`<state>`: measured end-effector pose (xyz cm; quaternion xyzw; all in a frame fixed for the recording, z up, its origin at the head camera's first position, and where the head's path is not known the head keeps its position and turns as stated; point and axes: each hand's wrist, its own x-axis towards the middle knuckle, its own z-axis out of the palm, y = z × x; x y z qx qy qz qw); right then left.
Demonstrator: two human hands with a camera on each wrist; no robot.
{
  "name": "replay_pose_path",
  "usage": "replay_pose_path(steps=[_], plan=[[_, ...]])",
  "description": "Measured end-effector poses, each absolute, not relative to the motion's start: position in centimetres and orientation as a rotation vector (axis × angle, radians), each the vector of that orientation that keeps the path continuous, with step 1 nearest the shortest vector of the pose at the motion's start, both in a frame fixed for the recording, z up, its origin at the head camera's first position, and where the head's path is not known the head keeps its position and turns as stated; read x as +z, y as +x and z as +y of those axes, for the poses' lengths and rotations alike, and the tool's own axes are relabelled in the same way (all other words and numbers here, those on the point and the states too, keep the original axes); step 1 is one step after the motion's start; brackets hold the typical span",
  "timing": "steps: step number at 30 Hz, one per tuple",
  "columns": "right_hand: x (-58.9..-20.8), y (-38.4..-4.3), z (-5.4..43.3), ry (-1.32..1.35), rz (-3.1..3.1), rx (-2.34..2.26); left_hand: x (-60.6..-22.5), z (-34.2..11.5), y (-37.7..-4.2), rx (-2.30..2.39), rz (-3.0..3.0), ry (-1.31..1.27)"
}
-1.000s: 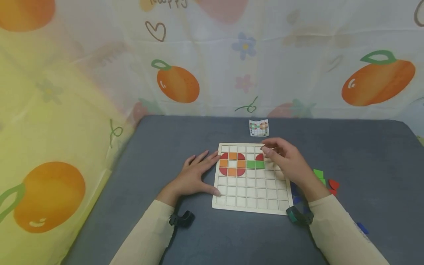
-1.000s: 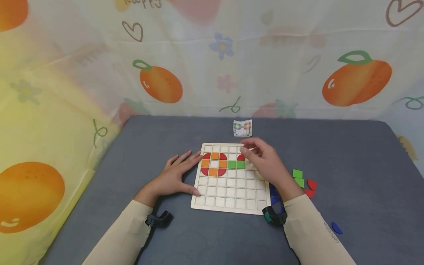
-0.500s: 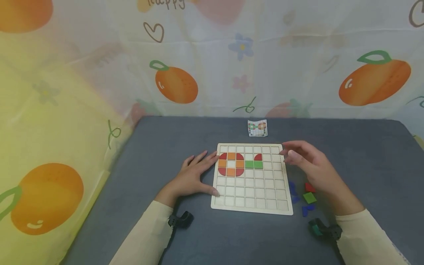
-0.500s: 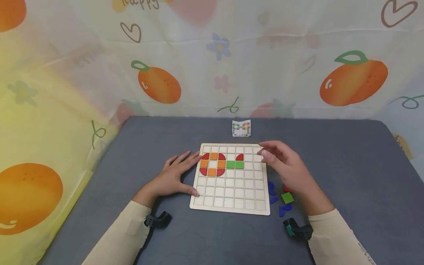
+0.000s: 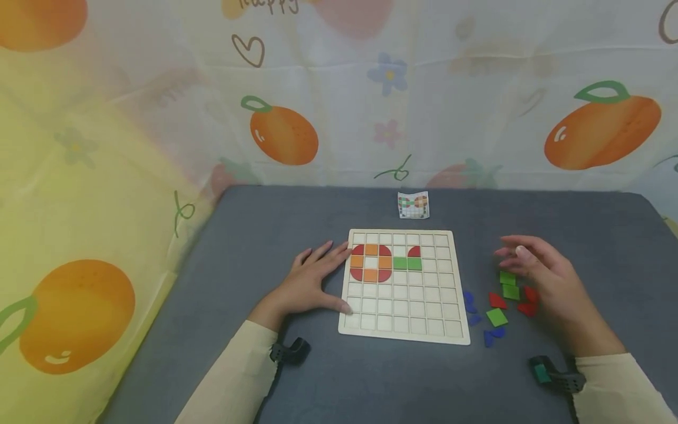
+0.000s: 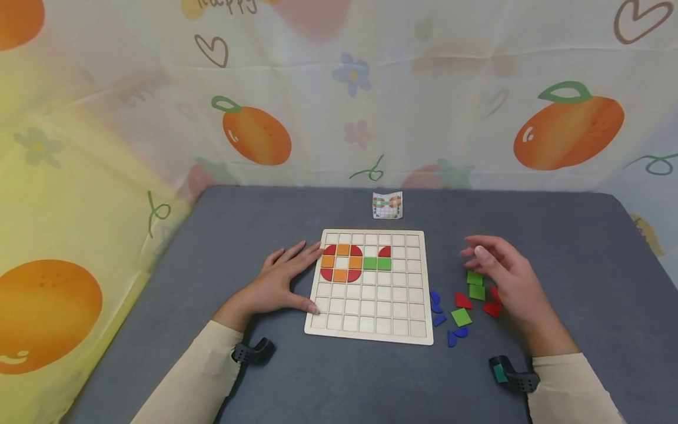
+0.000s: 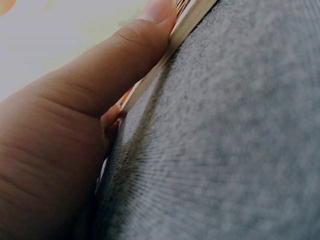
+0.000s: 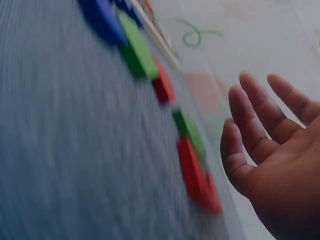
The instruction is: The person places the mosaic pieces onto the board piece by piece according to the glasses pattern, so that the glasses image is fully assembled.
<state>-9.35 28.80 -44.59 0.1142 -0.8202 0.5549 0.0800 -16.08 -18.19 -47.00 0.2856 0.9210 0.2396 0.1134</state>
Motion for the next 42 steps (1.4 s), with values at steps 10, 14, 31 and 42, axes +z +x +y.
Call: replay_pose_path(steps=[10, 14, 31, 42], plan=[[-46.4, -9.3, 33.6, 0.278, -2.488, 1.596, -47.0, -18.1, -16.1, 0.702, 2.707, 0.824], [-46.7, -9.1, 34.5, 0.221, -2.564, 1.572, -46.9, -18.1, -16.0, 0.699, 2.711, 0.821], [-45.8, -9.0, 35.7, 0.238, -3.076, 1.245, -46.7, -18.0, -15.9, 0.707, 2.702, 0.816], [-45.2, -9.0, 35.1, 0.362, -3.065, 1.134, -46.5, -18.0, -15.9, 0.696, 2.699, 0.809]])
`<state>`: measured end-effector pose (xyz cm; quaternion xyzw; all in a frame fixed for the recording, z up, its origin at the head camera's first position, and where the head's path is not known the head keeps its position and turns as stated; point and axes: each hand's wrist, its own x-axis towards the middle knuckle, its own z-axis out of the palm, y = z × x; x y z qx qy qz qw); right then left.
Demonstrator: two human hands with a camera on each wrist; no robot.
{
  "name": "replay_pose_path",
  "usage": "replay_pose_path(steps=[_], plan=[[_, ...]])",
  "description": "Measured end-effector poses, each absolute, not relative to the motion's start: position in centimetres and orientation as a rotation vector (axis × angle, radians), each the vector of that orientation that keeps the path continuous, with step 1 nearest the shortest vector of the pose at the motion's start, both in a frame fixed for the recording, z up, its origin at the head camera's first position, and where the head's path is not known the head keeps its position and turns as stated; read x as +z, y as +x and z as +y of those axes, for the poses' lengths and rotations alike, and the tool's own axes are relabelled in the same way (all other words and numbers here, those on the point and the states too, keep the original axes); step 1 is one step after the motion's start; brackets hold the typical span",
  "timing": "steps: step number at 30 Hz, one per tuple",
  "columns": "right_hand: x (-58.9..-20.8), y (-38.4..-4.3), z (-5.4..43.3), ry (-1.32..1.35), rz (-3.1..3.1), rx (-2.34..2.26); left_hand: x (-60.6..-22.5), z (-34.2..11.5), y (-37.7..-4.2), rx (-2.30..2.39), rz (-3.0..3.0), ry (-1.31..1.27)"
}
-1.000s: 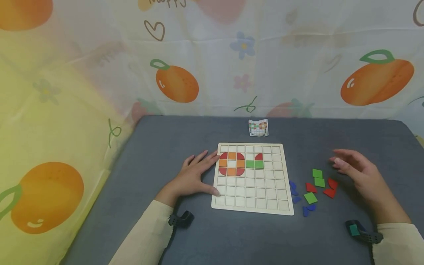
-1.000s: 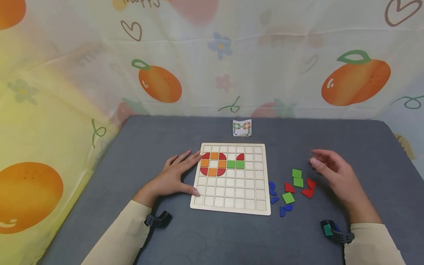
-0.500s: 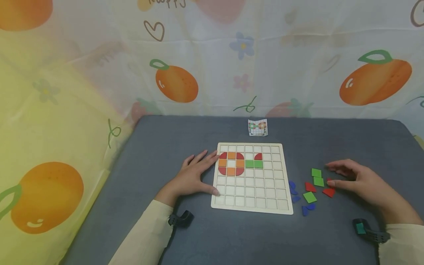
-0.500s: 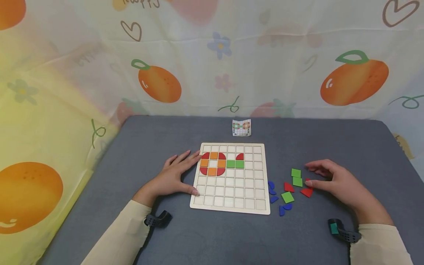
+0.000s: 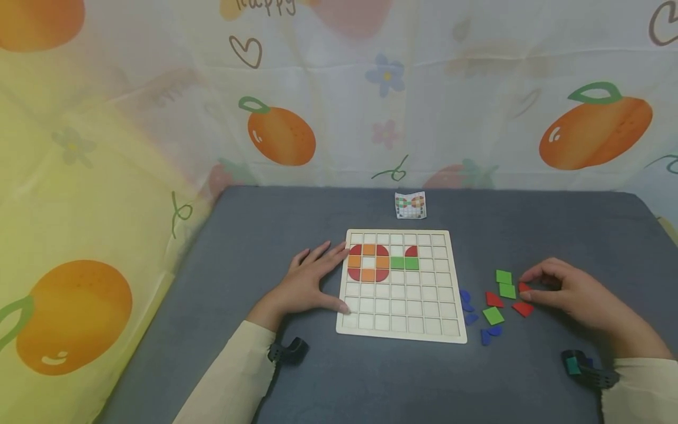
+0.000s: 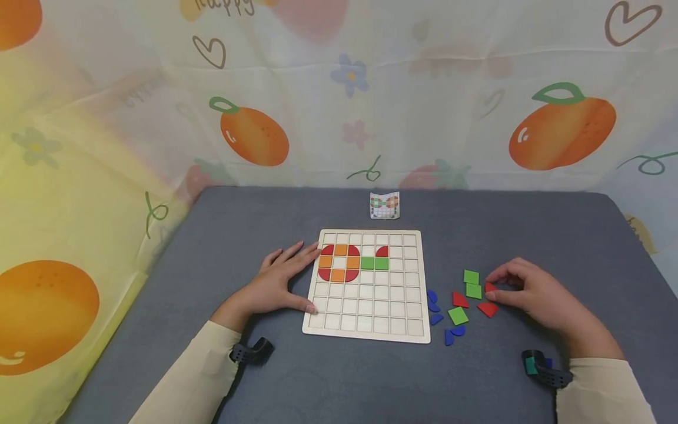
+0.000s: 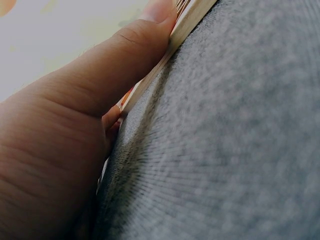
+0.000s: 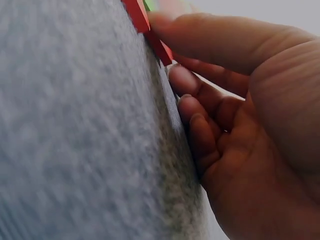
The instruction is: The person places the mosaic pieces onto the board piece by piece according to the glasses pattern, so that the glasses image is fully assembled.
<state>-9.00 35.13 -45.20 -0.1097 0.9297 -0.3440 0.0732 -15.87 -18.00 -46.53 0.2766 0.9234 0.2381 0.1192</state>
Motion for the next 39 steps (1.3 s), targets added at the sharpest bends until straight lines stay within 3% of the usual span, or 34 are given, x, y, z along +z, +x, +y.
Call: replay_pose_path(steps=[11, 23, 39], plan=[[-44.7, -9.1, 33.1, -0.194, 2.927, -1.11, -46.7, -18.0, -15.9, 0.71, 2.704, 0.821], [-42.6, -9.2, 24.2, -0.238, 2.742, -1.401, -46.6, -17.9, -15.9, 0.71, 2.7, 0.809], [-44.2, -11.3, 16.7, -0.207, 2.685, -1.395, -46.9, -18.1, -16.0, 0.714, 2.695, 0.826]])
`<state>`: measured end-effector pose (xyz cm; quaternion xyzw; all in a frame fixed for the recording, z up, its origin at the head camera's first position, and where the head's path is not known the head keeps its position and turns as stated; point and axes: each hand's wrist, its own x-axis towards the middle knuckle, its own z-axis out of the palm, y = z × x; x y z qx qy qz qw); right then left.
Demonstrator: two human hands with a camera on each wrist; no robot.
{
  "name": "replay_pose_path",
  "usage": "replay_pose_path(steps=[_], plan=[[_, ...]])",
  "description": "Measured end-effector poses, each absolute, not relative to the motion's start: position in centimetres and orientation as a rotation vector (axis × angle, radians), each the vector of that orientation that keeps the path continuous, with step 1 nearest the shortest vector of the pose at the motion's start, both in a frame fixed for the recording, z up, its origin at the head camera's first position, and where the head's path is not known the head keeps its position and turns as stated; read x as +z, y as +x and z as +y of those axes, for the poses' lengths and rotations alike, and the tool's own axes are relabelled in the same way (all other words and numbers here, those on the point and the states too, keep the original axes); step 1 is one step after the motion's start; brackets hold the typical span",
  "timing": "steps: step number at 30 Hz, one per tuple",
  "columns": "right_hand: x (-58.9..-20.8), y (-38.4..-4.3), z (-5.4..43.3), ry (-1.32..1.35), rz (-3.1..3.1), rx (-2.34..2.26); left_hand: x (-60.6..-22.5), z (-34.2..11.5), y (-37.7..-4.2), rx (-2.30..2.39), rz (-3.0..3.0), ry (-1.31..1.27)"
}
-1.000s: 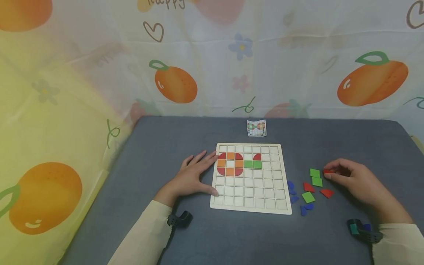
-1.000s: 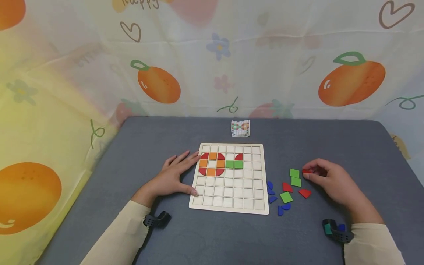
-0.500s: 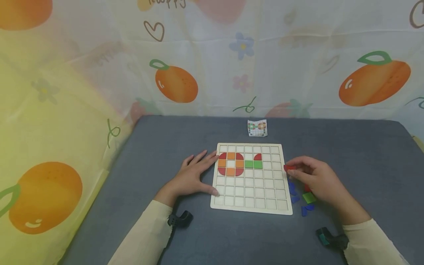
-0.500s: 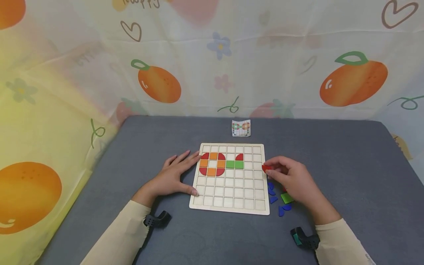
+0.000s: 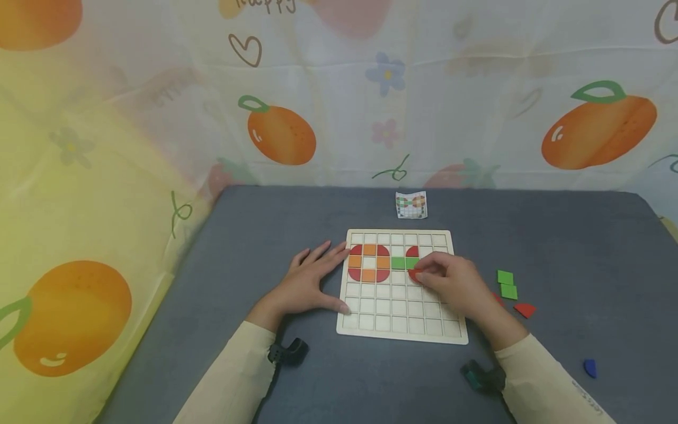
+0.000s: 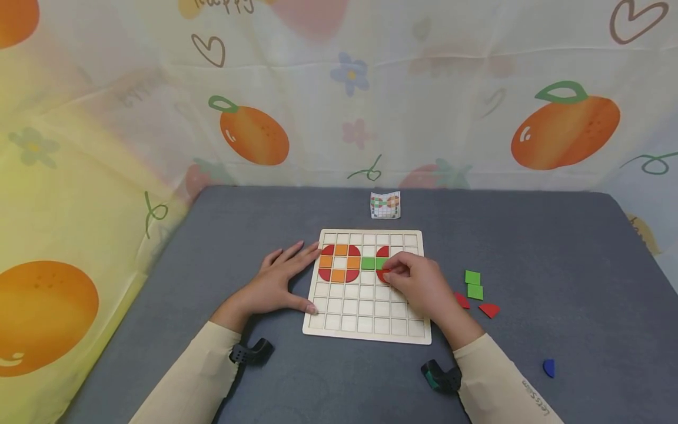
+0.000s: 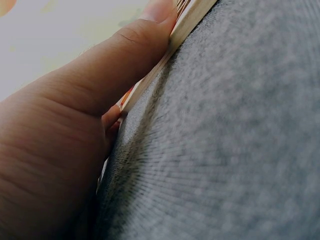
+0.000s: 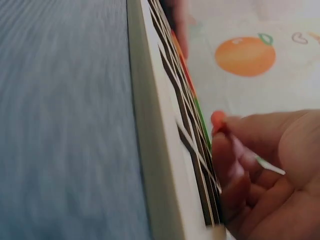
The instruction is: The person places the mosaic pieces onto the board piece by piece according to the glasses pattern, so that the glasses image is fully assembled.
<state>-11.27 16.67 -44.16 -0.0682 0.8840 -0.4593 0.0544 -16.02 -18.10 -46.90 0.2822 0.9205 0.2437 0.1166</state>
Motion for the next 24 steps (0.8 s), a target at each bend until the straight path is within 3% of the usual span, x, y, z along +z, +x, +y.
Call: replay_pose_path(steps=[24], plan=[[-45.3, -10.9, 16.5, -0.33, 2.809, -1.369, -46.5, -17.9, -15.9, 0.681, 2.71, 0.829]])
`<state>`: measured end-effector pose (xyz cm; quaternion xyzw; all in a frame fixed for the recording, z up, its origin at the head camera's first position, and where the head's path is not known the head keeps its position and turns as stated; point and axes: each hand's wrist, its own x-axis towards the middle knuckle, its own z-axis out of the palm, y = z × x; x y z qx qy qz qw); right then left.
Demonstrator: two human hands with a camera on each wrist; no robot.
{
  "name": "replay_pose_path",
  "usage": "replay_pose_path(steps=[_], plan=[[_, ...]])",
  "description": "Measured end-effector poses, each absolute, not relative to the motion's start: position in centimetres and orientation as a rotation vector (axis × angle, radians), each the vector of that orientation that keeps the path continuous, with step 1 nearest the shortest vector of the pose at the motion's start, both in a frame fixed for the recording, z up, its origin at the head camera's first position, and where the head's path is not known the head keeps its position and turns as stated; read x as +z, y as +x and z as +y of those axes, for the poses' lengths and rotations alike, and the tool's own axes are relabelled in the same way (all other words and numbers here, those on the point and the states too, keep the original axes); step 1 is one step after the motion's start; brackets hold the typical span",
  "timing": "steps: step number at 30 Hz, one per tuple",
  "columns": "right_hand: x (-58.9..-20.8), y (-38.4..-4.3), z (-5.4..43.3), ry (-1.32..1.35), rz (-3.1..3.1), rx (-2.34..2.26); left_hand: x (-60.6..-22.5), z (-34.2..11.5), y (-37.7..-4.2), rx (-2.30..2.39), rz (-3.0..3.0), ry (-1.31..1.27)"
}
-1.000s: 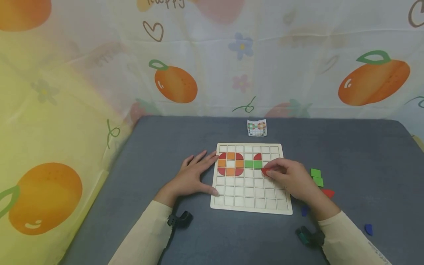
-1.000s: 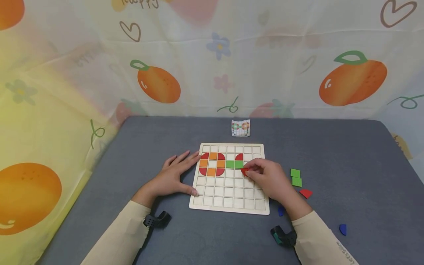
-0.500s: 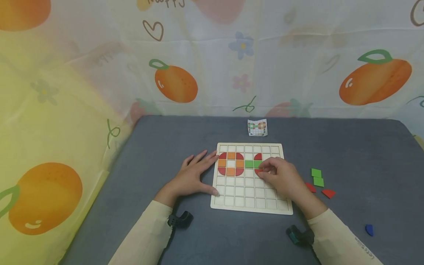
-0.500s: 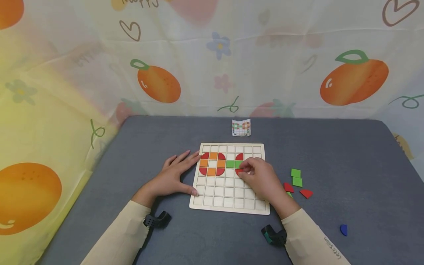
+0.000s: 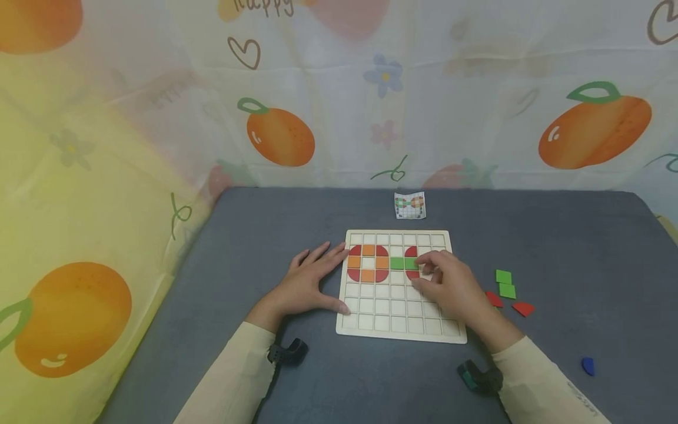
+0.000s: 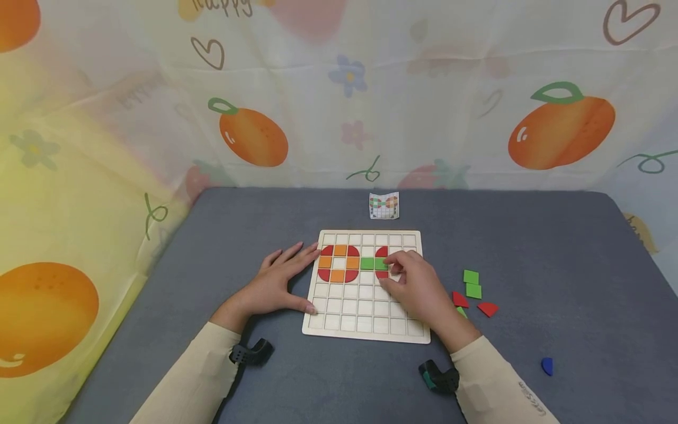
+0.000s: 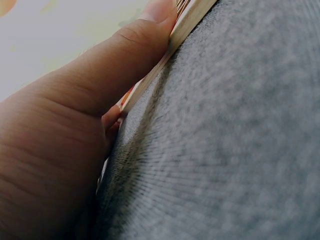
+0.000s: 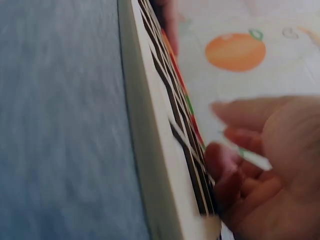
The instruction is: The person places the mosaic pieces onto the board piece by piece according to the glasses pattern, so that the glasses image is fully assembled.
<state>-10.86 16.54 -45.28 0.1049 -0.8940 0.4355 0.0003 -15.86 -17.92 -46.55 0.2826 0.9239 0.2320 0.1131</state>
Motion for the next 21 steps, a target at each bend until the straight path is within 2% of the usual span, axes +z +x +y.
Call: replay_pose_path(steps=[10, 21], plan=[[-44.5, -10.8, 19.6, 0.293, -2.661, 1.582, -46.9, -18.1, -15.9, 0.705, 2.716, 0.842], [-45.1, -10.9, 27.1, 0.11, -2.643, 1.435, -46.6, -18.1, -15.8, 0.7, 2.702, 0.83]])
